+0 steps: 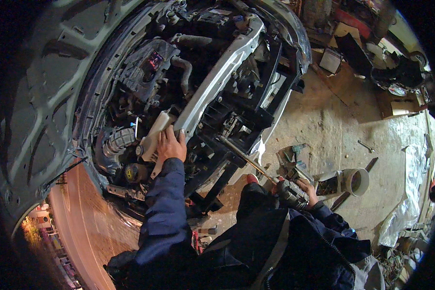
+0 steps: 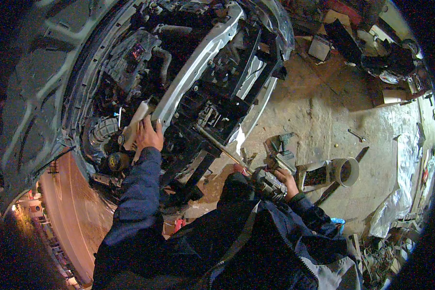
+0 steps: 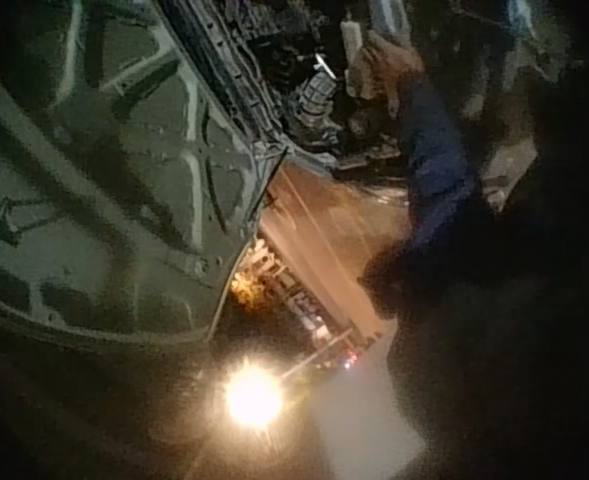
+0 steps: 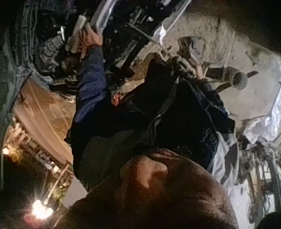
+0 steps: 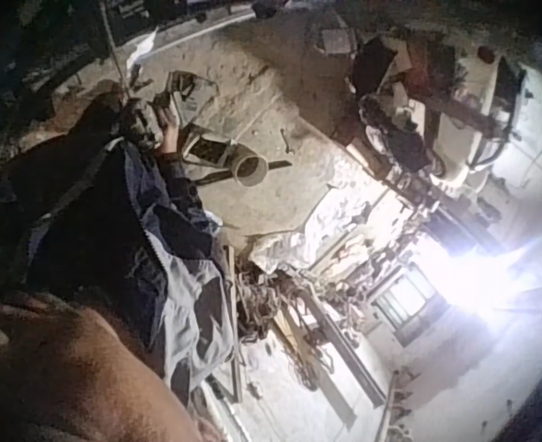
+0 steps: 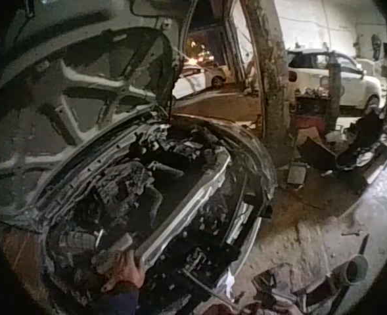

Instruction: The person works under the open hood of a car, using a cordless impact wrench to remove bolts from the front radiator support and engine bay components. They reposition parts by hand and close the hood at the end.

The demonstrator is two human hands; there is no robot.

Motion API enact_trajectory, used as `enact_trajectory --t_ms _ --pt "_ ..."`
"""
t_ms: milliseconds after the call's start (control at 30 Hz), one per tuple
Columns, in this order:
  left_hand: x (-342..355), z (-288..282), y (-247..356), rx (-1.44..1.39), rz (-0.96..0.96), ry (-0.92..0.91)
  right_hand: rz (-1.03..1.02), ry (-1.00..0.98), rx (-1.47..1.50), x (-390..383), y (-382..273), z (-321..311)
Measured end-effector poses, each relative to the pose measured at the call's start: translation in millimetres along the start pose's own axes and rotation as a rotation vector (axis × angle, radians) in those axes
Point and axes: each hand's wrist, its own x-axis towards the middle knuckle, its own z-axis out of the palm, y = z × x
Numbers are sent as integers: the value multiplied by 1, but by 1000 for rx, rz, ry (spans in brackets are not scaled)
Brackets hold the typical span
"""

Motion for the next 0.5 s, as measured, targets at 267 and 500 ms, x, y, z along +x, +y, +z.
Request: enact_trajectory --t_ms 267,500 --pt "-1 6 -4 12 25 24 -37 9 -27 -4 1 2" --pt "1 -1 -3 -41 12 -39 45 35 278 5 9 4"
